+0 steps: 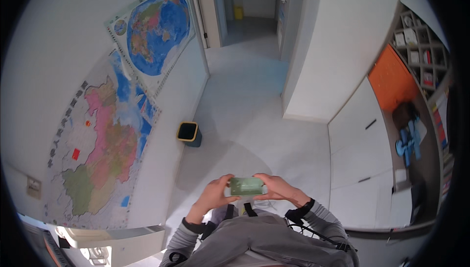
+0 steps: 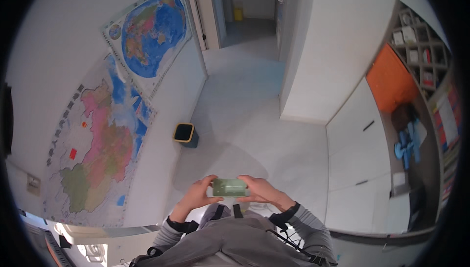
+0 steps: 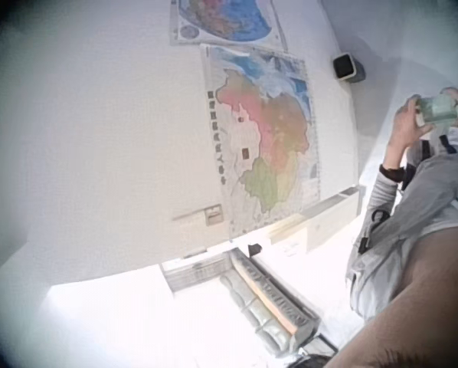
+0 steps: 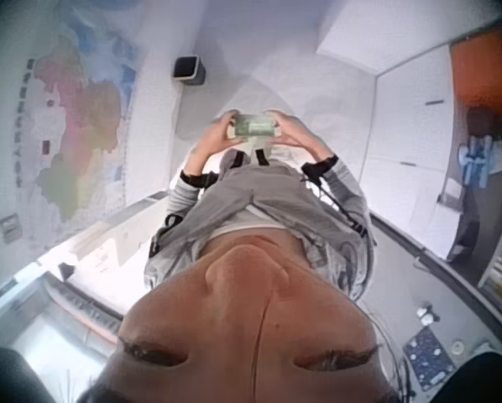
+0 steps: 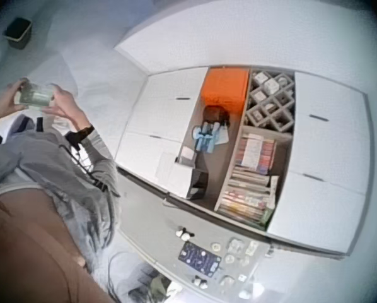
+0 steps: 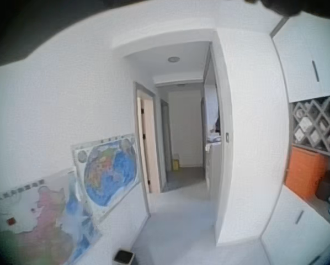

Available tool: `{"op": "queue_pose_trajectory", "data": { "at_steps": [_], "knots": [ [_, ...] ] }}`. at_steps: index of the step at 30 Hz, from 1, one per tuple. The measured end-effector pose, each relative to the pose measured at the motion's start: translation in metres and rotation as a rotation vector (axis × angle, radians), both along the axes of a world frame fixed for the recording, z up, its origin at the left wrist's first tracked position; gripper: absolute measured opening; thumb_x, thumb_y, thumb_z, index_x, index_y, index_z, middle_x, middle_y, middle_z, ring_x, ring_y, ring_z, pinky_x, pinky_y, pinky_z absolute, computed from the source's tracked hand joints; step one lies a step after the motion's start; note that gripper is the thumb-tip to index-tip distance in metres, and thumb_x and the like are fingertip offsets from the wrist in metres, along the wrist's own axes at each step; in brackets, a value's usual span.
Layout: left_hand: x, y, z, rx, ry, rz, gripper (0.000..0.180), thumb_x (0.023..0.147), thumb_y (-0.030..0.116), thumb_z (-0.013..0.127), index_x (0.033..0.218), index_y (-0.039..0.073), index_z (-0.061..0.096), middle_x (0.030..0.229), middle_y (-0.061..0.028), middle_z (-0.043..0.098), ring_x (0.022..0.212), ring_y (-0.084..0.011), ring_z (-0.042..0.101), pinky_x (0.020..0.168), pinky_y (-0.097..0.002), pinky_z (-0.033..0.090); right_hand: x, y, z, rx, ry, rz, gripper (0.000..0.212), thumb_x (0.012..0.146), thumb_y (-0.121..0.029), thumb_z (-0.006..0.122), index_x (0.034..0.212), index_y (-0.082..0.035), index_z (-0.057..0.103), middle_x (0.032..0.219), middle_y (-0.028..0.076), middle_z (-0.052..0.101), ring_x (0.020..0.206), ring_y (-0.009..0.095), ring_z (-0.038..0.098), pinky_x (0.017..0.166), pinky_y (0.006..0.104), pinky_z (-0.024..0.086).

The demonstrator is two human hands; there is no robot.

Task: The person walks into a bedroom and cleans a desk surface. They use a pink brush to sweep the desk, then wipe it with a blue cloth. They also wipe a power strip and a white adapter with the cloth.

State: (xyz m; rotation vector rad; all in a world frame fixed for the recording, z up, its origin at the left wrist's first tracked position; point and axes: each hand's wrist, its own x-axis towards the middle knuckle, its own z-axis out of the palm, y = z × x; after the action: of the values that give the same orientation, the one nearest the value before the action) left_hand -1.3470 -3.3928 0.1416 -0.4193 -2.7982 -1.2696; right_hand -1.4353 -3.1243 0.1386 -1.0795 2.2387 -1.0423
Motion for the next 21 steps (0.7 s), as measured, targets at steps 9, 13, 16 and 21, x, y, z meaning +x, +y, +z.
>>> {"op": "queue_pose_trajectory", "data": {
  "at_steps": [9, 13, 16, 21],
  "knots": [
    [-0.229, -0.078, -0.025, -0.028, -0.051, 0.024, 0.077, 0.069, 0.036, 0.086, 0.130, 0.008, 0.049, 0.107, -0.0146, 0.067, 0.090, -0.0328, 0.067, 0.078, -0.0419, 0.053, -0.242, -0.081, -0.022, 0.109, -0.009, 0.073, 0.082, 0.076, -0.042, 0.081, 0.140, -0.007, 0.044, 0.123, 0.016, 0.061, 0.100, 0.031, 0.067, 0.085, 0.0398, 0.053],
    [-0.387, -0.102, -0.014, -0.082, -0.032, -0.143, 0.074, 0.069, 0.034, 0.087, 0.128, 0.007, 0.050, 0.109, -0.0148, 0.066, 0.091, -0.0331, 0.067, 0.078, -0.0428, 0.052, -0.352, -0.099, -0.009, 0.075, -0.014, -0.104, 0.084, 0.075, -0.036, 0.083, 0.141, -0.006, 0.041, 0.124, 0.015, 0.061, 0.101, 0.030, 0.067, 0.085, 0.0388, 0.053],
    [-0.508, -0.102, 0.002, -0.091, -0.011, -0.190, 0.072, 0.072, 0.035, 0.085, 0.128, 0.007, 0.050, 0.113, -0.0148, 0.064, 0.093, -0.0337, 0.066, 0.079, -0.0437, 0.051, -0.442, -0.096, 0.007, 0.046, -0.014, -0.295, 0.089, 0.075, -0.028, 0.085, 0.145, -0.006, 0.035, 0.127, 0.014, 0.060, 0.106, 0.030, 0.065, 0.088, 0.0376, 0.053],
    [-0.676, -0.105, 0.012, -0.044, -0.035, -0.337, 0.072, 0.073, 0.035, 0.083, 0.130, 0.008, 0.049, 0.112, -0.0155, 0.064, 0.095, -0.0350, 0.065, 0.079, -0.0440, 0.051, -0.563, -0.101, -0.008, -0.173, 0.111, -0.497, 0.094, 0.073, -0.021, 0.088, 0.146, -0.005, 0.030, 0.127, 0.015, 0.059, 0.102, 0.029, 0.065, 0.087, 0.0382, 0.053]
  ]
}}
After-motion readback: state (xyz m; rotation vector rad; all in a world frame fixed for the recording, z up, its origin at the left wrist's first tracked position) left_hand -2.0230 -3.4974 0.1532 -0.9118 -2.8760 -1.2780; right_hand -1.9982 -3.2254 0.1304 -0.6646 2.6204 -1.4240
